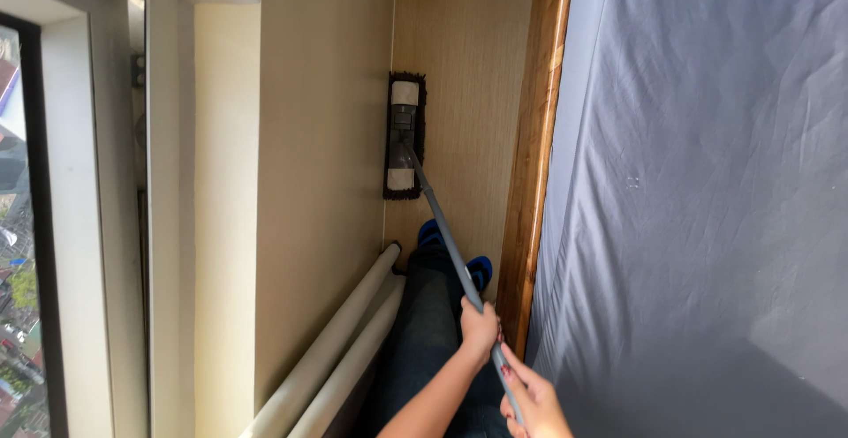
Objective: Mopping the floor in a bedroom area, specifically under and around a bed and window.
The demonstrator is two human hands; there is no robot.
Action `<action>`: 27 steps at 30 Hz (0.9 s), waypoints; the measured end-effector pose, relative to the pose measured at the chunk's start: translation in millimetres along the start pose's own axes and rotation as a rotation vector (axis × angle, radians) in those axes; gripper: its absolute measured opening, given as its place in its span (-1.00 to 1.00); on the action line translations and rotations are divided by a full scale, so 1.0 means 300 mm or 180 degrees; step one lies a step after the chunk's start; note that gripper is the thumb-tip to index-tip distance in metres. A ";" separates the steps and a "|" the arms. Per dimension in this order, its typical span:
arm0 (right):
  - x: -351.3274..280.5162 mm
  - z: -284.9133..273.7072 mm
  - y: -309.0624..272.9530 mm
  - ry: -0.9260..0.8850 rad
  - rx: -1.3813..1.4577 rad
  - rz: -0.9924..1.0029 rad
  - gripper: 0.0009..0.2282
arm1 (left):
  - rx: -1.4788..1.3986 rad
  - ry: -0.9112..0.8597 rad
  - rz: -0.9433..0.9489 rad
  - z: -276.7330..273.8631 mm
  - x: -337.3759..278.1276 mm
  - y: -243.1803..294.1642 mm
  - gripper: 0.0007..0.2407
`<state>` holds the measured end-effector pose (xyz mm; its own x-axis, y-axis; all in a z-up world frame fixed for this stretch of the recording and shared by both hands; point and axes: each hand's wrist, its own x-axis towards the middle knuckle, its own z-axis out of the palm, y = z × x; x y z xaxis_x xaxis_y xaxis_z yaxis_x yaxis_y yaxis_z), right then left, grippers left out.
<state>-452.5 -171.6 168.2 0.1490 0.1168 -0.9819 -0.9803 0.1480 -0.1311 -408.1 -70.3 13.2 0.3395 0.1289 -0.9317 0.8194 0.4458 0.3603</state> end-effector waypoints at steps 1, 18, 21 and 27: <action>0.087 -0.044 0.101 -0.0133 -0.0024 -0.0297 -0.56 | 0.0136 0.0066 -0.0012 -0.014 -0.008 -0.010 -0.72; 0.391 0.398 -0.537 -0.0416 0.0293 -0.0792 -0.53 | 0.1062 0.0074 0.1085 0.011 0.687 0.559 -0.70; 0.463 0.463 -0.782 -0.0405 0.0302 -0.0831 -0.54 | 0.1189 0.0126 0.1267 0.118 0.862 0.781 -0.73; 0.464 0.459 -0.854 -0.0586 0.0290 -0.0906 -0.55 | 0.1144 0.0000 0.0981 0.176 0.865 0.891 -0.71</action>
<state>-162.8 -58.2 84.1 0.4436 0.2323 -0.8656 -0.8817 0.2861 -0.3751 -76.6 35.5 -130.1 0.5920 0.2071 -0.7789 0.7884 0.0520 0.6130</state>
